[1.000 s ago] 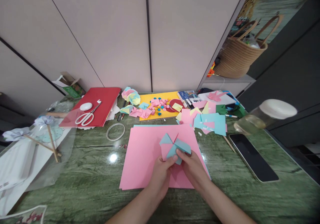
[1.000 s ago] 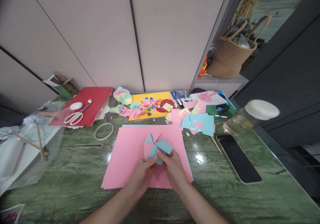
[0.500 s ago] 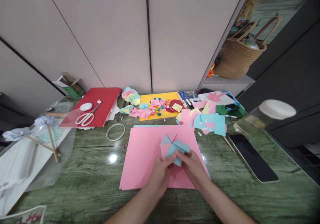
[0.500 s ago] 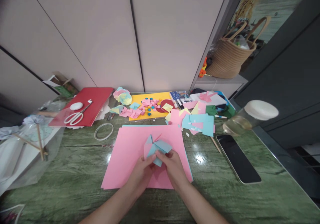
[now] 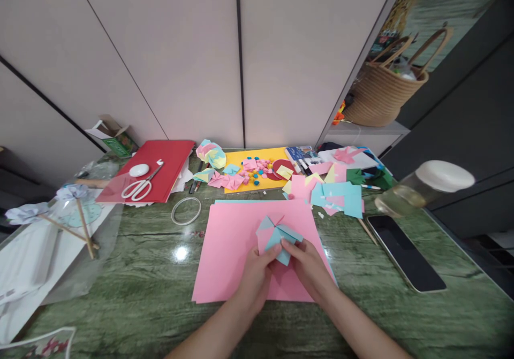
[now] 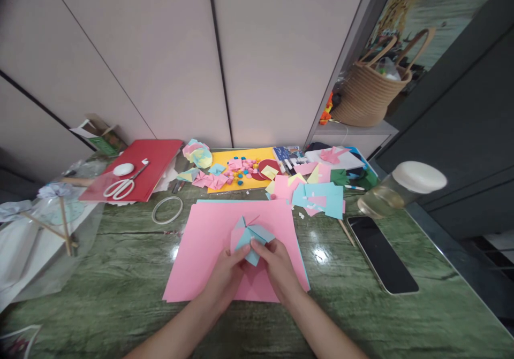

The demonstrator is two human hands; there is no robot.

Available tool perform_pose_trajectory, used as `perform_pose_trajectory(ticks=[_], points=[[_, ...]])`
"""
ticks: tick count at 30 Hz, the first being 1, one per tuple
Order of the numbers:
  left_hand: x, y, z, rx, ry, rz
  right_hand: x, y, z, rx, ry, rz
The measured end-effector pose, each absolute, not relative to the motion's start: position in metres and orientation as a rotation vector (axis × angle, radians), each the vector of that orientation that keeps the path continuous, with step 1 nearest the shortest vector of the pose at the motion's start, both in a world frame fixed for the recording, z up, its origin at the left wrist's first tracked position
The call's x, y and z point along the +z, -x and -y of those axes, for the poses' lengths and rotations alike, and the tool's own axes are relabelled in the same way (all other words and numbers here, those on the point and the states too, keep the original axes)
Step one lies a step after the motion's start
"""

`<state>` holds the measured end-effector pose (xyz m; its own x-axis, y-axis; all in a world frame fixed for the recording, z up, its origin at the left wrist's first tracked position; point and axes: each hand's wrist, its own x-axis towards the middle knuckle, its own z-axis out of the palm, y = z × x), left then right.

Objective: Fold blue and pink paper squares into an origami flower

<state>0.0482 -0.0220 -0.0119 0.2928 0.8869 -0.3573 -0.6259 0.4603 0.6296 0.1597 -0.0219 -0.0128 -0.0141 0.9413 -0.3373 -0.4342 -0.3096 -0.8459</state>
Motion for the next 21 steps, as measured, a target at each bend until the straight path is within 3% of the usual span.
perform_pose_trajectory(ticks=[11, 14, 21], points=[[-0.009, -0.046, 0.019, 1.079, -0.355, -0.775, -0.008, -0.164, 0.018, 1.427, 1.24, 0.902], [-0.009, -0.044, 0.016, 1.122, -0.33, -0.812, -0.004, -0.172, 0.017, 1.15, 1.326, 1.053], [-0.005, -0.045, 0.018, 1.174, -0.462, -0.944, 0.002, -0.176, 0.03, 0.089, 1.345, 1.686]])
